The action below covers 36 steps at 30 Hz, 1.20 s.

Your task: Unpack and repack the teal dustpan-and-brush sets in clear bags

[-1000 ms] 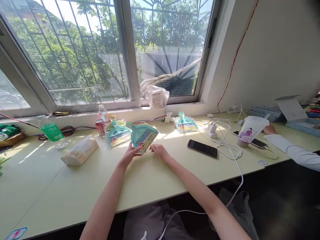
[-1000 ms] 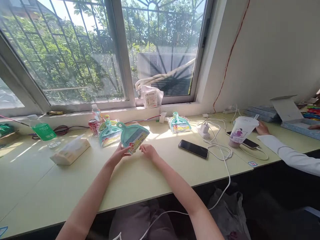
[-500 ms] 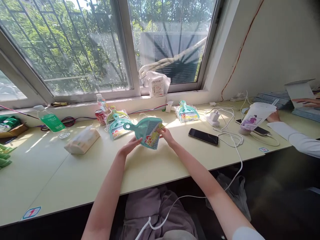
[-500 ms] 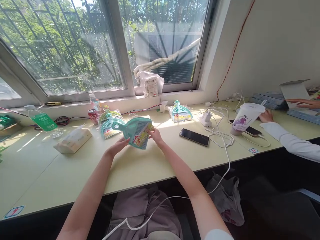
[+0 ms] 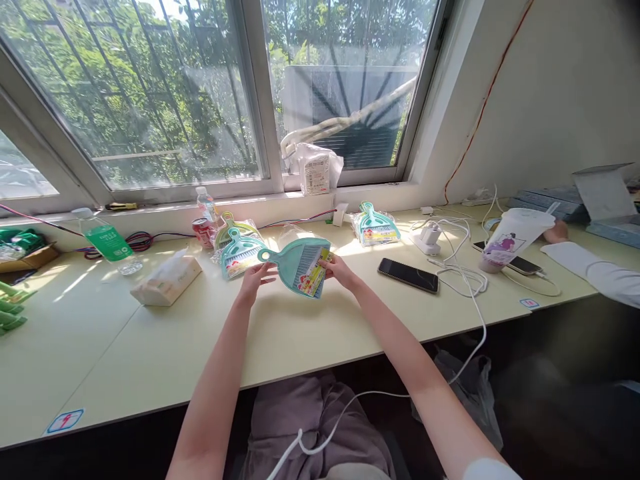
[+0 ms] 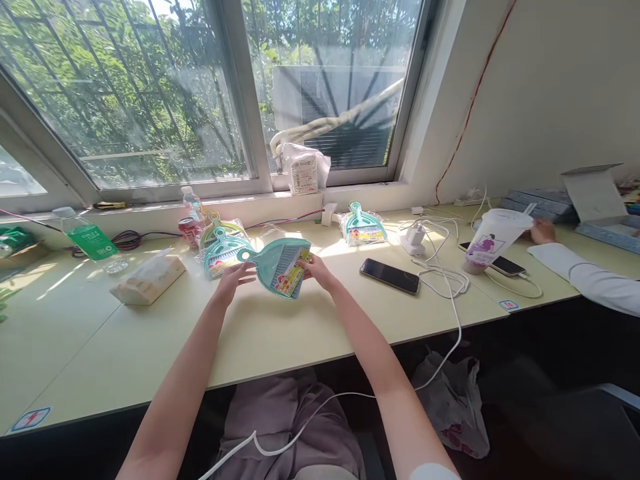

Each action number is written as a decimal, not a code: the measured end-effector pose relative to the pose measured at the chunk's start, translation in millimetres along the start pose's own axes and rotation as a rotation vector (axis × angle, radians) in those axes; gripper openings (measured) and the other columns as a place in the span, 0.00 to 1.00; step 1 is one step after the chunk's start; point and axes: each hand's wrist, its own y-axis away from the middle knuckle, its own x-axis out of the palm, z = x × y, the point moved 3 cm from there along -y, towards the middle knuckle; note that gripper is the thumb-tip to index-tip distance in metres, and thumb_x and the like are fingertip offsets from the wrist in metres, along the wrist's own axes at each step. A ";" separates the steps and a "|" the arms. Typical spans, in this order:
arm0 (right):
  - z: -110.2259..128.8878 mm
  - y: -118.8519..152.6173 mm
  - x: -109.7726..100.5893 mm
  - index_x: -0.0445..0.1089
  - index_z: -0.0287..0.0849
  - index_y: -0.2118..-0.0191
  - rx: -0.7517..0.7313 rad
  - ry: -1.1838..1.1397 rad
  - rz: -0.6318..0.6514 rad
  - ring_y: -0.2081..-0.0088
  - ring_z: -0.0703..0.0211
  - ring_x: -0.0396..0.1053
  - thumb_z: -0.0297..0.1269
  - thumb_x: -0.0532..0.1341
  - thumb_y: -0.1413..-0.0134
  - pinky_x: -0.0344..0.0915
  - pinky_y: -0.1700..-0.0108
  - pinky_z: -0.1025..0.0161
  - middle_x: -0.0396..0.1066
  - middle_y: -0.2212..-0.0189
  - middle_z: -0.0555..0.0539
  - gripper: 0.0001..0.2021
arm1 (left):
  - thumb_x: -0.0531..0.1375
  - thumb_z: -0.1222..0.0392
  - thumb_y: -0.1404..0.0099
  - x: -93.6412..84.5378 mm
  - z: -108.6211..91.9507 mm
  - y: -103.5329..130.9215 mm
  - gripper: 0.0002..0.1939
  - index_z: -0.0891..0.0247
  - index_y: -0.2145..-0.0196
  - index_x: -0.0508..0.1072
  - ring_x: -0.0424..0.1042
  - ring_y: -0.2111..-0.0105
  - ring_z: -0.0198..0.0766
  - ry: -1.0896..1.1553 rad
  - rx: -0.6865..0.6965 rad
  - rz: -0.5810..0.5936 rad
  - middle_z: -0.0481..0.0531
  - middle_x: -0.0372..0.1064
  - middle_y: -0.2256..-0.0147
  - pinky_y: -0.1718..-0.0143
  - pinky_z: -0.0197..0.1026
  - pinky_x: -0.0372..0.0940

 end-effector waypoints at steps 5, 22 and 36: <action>2.3 -1.6 -14.3 0.65 0.43 0.55 -0.064 0.092 -0.082 0.64 0.54 0.76 0.42 0.69 0.53 0.74 0.70 0.62 0.76 0.63 0.46 0.20 | 0.65 0.31 0.51 -3.6 9.9 -3.7 0.34 0.66 0.60 0.78 0.77 0.58 0.55 -0.098 -0.065 0.069 0.66 0.75 0.53 0.56 0.54 0.71; 13.9 1.7 -22.4 0.69 0.42 0.58 -0.099 0.088 0.004 0.62 0.54 0.76 0.47 0.72 0.60 0.73 0.69 0.64 0.77 0.62 0.45 0.24 | 0.66 0.37 0.49 -20.3 -14.2 -1.8 0.29 0.66 0.62 0.78 0.78 0.65 0.48 -0.129 -0.026 -0.084 0.60 0.78 0.62 0.56 0.52 0.72; 6.6 -4.3 -58.9 0.68 0.44 0.55 -0.233 -0.136 -0.508 0.55 0.55 0.74 0.45 0.67 0.51 0.75 0.57 0.59 0.75 0.56 0.46 0.18 | 0.63 0.56 0.39 -63.0 -4.4 -8.1 0.32 0.65 0.40 0.58 0.76 0.69 0.39 -0.228 0.007 -0.467 0.59 0.76 0.60 0.65 0.43 0.71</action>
